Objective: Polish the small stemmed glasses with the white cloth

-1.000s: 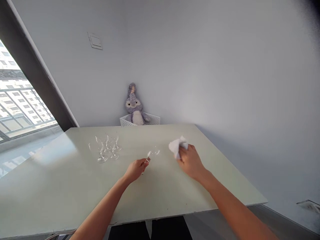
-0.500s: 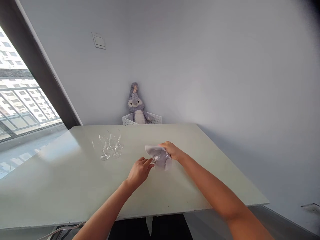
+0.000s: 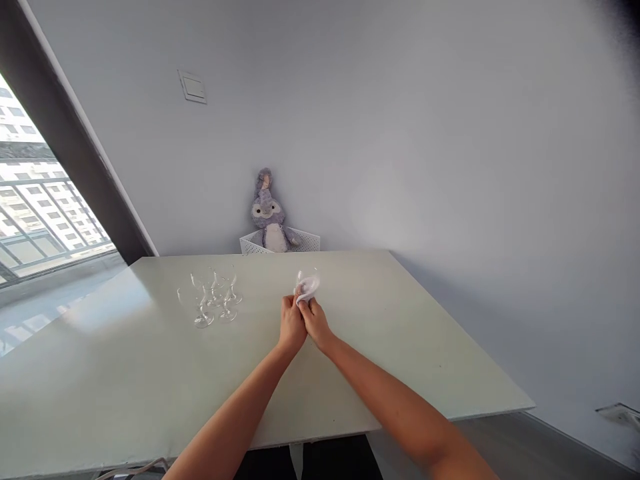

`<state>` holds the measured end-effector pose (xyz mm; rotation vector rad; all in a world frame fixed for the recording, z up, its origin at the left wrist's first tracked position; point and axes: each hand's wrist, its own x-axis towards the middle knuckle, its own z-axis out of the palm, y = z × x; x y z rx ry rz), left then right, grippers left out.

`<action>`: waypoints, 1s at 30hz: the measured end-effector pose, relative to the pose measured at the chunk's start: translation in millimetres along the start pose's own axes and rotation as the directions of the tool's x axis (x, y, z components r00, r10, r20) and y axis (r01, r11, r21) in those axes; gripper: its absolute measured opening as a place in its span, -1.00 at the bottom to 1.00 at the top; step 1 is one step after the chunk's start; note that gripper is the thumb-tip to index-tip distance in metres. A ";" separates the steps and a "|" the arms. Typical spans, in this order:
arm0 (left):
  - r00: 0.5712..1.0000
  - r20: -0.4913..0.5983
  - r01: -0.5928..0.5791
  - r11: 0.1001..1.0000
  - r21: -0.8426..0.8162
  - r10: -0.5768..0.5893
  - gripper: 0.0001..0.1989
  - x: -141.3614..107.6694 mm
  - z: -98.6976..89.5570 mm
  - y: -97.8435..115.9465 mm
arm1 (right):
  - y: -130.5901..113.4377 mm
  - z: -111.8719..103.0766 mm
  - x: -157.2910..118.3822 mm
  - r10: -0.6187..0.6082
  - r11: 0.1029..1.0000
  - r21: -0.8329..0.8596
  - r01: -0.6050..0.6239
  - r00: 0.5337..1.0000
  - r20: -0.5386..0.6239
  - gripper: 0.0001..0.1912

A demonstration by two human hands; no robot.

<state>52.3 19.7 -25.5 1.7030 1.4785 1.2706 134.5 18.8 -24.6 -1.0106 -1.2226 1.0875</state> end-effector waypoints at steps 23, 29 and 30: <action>0.950 0.058 0.207 0.479 -0.853 -0.307 -0.56 14.8 -29.8 -15.9 | -3.1 -28.8 -4.7 -0.111 0.400 -0.901 0.166 0.985 0.132 -0.76; 0.979 0.048 0.150 0.544 -0.826 -0.196 -0.52 4.8 -25.5 -9.0 | 1.3 -13.7 -7.8 -0.131 0.444 -0.844 0.301 0.954 0.271 -0.61; 0.987 0.089 0.148 0.554 -0.819 -0.131 -0.49 2.5 -25.6 -6.2 | 2.2 -14.0 -5.8 -0.081 0.525 -0.817 0.238 0.970 0.231 -0.66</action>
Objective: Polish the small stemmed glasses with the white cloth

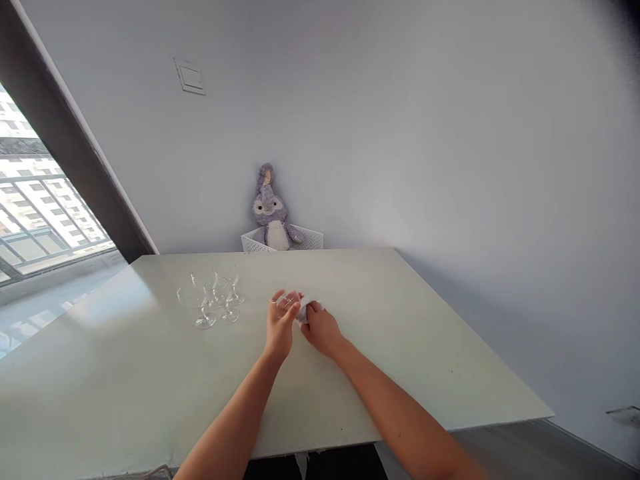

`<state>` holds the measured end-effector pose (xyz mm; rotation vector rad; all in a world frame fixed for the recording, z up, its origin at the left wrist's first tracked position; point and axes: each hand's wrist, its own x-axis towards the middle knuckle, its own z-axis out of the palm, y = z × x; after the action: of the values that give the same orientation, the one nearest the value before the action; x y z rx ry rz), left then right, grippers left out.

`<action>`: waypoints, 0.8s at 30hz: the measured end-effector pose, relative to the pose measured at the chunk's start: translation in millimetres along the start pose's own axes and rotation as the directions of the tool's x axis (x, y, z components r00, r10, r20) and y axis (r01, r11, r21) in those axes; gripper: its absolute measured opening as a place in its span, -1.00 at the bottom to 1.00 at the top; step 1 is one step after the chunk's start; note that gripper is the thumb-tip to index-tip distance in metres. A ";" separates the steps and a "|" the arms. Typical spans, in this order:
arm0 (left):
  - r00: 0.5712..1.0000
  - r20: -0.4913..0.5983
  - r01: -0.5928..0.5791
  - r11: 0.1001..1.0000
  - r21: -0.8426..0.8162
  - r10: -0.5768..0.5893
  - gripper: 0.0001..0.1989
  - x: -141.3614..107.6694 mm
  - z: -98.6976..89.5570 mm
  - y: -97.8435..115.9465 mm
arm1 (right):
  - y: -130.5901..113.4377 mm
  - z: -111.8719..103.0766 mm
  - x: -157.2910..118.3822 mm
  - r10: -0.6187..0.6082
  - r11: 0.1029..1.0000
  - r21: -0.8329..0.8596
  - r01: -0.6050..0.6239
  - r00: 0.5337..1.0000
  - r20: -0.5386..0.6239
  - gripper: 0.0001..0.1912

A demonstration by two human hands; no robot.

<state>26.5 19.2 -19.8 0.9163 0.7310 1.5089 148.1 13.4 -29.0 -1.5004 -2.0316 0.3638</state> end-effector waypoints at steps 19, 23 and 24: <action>0.924 0.205 -0.361 0.912 0.193 0.322 -0.57 -3.7 5.6 10.8 | -16.9 24.4 -0.7 0.286 0.056 0.935 -0.351 0.903 0.321 -0.76; 0.817 0.150 -0.570 0.739 0.359 0.556 -0.48 -0.5 1.1 14.8 | -10.7 18.1 -12.1 0.213 0.353 0.827 -0.438 0.898 0.385 -0.72; 0.797 0.139 -0.591 0.711 0.381 0.587 -0.46 1.2 -1.4 16.8 | -8.9 10.7 -14.4 0.159 0.510 0.754 -0.414 0.907 0.391 -0.70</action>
<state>16.9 18.1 -6.0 1.5910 0.8059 1.9450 137.6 -1.8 -36.9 -1.1617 -1.3662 1.5225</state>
